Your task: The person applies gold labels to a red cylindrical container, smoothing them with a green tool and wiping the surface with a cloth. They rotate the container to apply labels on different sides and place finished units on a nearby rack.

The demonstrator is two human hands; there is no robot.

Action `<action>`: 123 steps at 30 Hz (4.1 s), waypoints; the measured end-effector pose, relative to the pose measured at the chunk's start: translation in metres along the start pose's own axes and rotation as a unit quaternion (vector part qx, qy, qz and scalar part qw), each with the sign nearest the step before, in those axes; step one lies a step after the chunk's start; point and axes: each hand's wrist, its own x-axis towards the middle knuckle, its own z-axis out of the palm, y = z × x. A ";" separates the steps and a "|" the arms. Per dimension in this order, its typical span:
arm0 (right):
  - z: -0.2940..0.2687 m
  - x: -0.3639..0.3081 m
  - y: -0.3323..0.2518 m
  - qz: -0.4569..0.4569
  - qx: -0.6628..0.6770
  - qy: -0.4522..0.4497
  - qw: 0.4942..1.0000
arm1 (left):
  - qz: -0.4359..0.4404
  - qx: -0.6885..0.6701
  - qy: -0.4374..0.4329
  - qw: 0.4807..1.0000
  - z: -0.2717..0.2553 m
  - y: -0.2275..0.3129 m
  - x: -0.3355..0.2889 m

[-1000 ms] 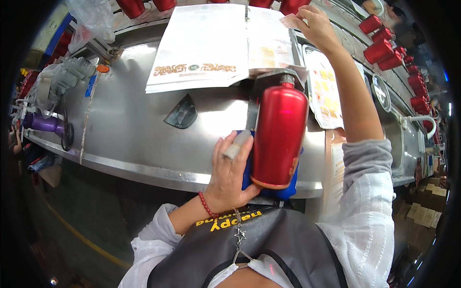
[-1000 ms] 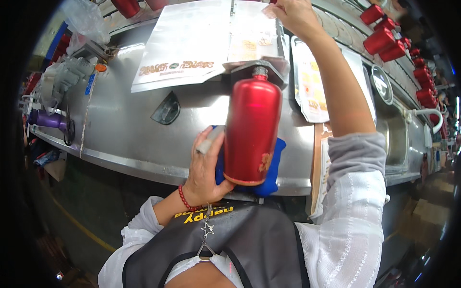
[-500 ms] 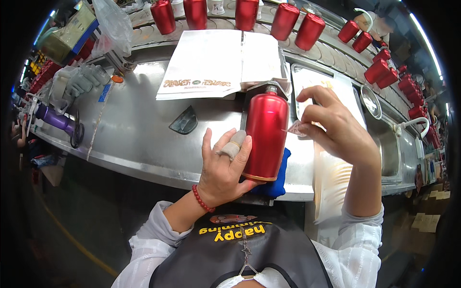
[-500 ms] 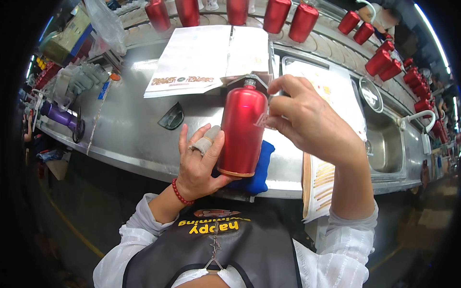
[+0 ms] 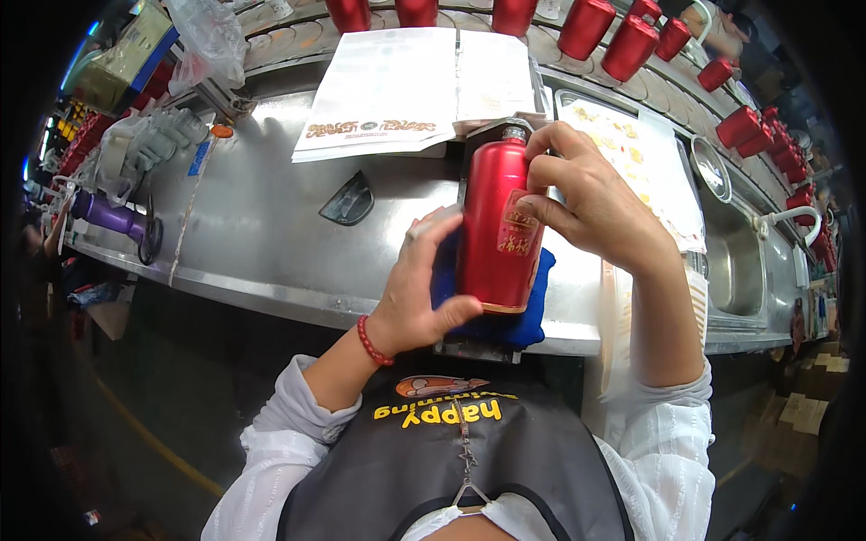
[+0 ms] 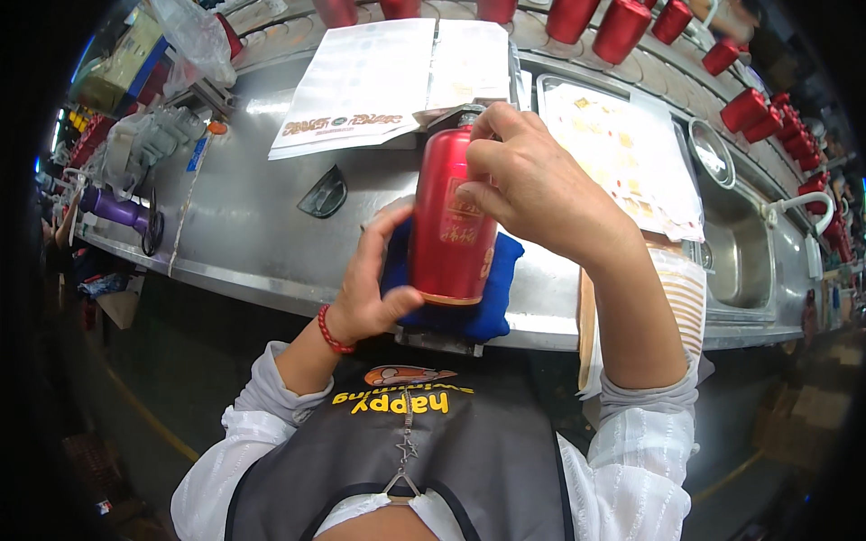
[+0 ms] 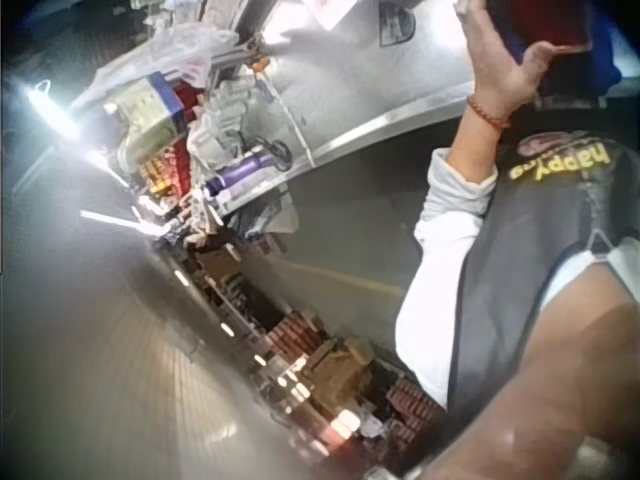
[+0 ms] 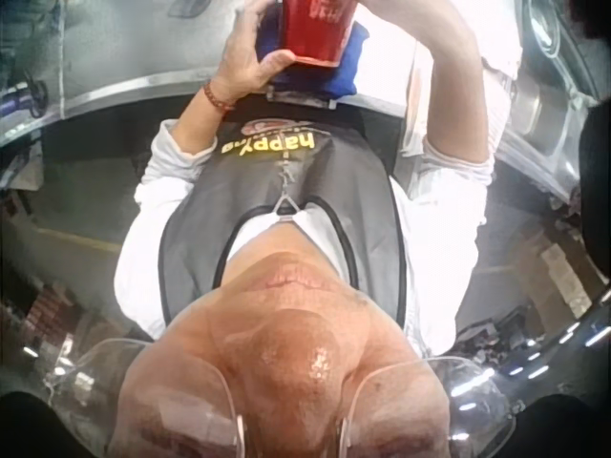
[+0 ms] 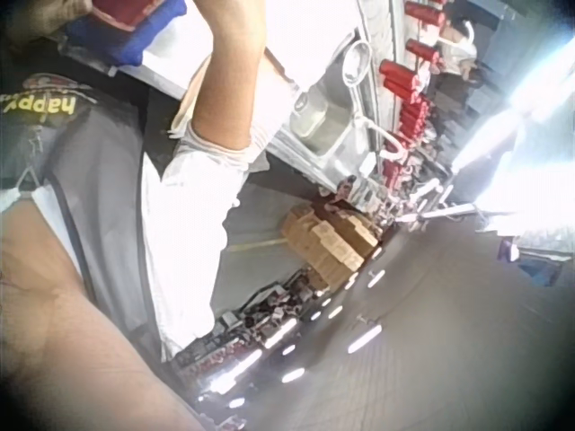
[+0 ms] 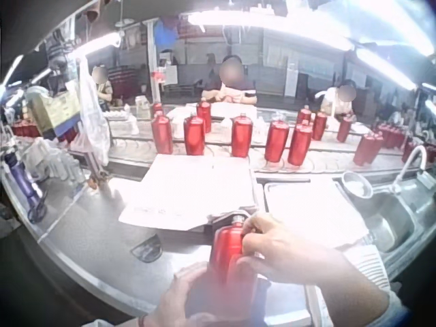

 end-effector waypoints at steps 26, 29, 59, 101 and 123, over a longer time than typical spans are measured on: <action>0.062 -0.054 -0.022 0.086 0.018 0.149 0.985 | -0.133 -0.321 0.040 0.937 0.019 -0.003 0.067; 0.061 -0.053 -0.018 0.080 0.015 0.146 0.986 | -0.138 -0.314 0.013 0.939 0.019 -0.004 0.065; 0.075 -0.068 -0.027 0.092 0.075 0.168 0.979 | -0.122 -0.275 0.060 0.952 0.020 0.005 0.065; 0.077 -0.069 -0.022 0.074 0.062 0.196 0.976 | -0.138 -0.245 0.065 0.958 0.024 0.012 0.065; 0.022 -0.001 0.001 -0.135 -0.190 0.216 0.948 | -0.151 -0.398 0.031 0.904 0.015 0.004 0.054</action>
